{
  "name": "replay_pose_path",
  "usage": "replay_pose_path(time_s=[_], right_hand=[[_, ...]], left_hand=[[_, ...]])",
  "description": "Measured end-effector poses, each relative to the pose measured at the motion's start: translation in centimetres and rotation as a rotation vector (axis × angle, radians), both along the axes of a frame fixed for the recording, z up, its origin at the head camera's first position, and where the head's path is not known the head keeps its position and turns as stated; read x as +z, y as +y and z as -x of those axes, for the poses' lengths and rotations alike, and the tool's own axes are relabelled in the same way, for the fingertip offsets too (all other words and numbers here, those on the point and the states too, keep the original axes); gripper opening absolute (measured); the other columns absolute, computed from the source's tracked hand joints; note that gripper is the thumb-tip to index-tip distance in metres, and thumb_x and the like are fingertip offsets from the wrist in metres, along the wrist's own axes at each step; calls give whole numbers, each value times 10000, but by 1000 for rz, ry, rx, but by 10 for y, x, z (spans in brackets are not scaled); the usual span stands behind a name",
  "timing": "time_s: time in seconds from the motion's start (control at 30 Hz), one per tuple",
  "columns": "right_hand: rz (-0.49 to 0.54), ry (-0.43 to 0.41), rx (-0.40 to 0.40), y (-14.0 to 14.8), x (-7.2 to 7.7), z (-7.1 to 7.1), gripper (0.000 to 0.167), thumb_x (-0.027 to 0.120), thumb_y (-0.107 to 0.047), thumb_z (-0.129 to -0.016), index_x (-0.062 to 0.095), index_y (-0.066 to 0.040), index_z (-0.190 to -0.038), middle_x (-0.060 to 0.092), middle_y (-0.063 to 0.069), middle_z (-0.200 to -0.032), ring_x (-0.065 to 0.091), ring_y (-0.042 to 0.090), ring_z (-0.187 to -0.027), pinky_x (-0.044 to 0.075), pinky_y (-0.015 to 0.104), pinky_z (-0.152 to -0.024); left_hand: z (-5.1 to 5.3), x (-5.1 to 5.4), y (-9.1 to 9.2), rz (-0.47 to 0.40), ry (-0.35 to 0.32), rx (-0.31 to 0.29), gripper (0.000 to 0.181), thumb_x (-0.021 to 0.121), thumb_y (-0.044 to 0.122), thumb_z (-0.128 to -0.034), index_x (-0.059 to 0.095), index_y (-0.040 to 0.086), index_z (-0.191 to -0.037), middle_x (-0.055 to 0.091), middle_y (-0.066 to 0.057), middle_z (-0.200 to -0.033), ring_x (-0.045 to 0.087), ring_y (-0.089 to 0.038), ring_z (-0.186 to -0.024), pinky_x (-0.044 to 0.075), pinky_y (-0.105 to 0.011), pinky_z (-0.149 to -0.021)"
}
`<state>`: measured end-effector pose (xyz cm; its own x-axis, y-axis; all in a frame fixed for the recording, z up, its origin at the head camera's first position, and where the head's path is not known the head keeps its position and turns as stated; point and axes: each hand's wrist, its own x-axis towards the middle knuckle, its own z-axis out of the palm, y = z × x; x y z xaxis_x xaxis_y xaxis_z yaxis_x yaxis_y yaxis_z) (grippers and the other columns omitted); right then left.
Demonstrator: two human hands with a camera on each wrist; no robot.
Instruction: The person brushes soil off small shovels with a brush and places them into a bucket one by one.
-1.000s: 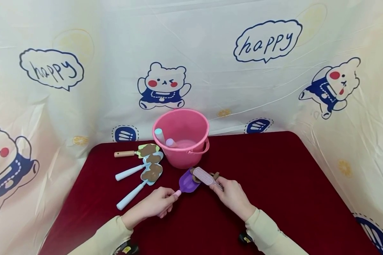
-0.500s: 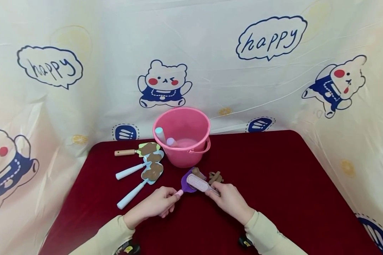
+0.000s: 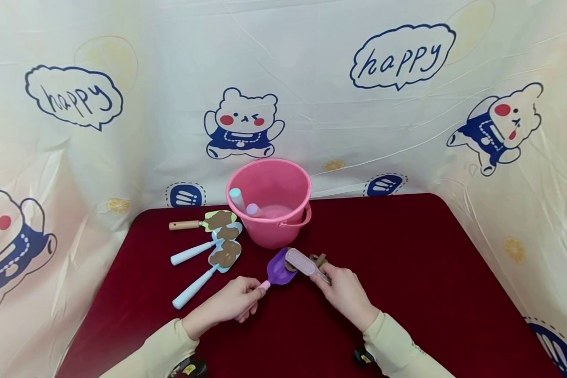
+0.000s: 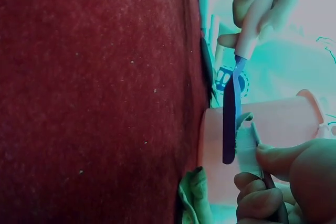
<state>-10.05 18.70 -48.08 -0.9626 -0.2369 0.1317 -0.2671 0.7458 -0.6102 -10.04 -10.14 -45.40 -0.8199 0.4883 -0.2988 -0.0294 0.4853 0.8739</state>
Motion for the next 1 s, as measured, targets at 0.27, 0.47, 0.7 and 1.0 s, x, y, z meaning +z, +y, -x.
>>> replay_pose_path(time_s=[0.27, 0.47, 0.7, 1.0], right_hand=[[37, -6, 156, -3, -3, 0, 187, 723, -305, -995, 641, -184, -877, 398, -161, -595, 329, -39, -494, 318, 186, -465], [9, 3, 79, -2, -3, 0, 173, 735, -290, -986, 664, -164, -891, 408, -146, -586, 326, -35, -484, 304, 192, -452], [0, -1, -15, -2, 2, -1, 161, 756, -267, -973, 681, -132, -925, 459, -133, -605, 357, -13, -488, 320, 202, -450], [17, 47, 79, -4, 7, 0, 157, 754, -275, -974, 669, -163, -905, 431, -152, -605, 346, -30, -509, 324, 196, -466]], left_hand=[[1, 3, 2, -5, -5, -6, 429, 524, 289, -1097, 608, -62, -865, 582, -38, -586, 493, -97, -407, 400, -245, -434], [1, 2, 4, 8, 9, -14, 395, 525, 266, -1093, 617, -46, -870, 588, -23, -589, 494, -94, -406, 402, -246, -437], [1, 1, 4, 11, 8, -8, 459, 498, 317, -1111, 617, -57, -874, 586, -23, -592, 497, -100, -409, 401, -244, -442], [1, 2, 6, -2, 15, -5, 450, 506, 306, -1108, 606, -57, -862, 580, -20, -584, 502, -101, -399, 408, -248, -431]])
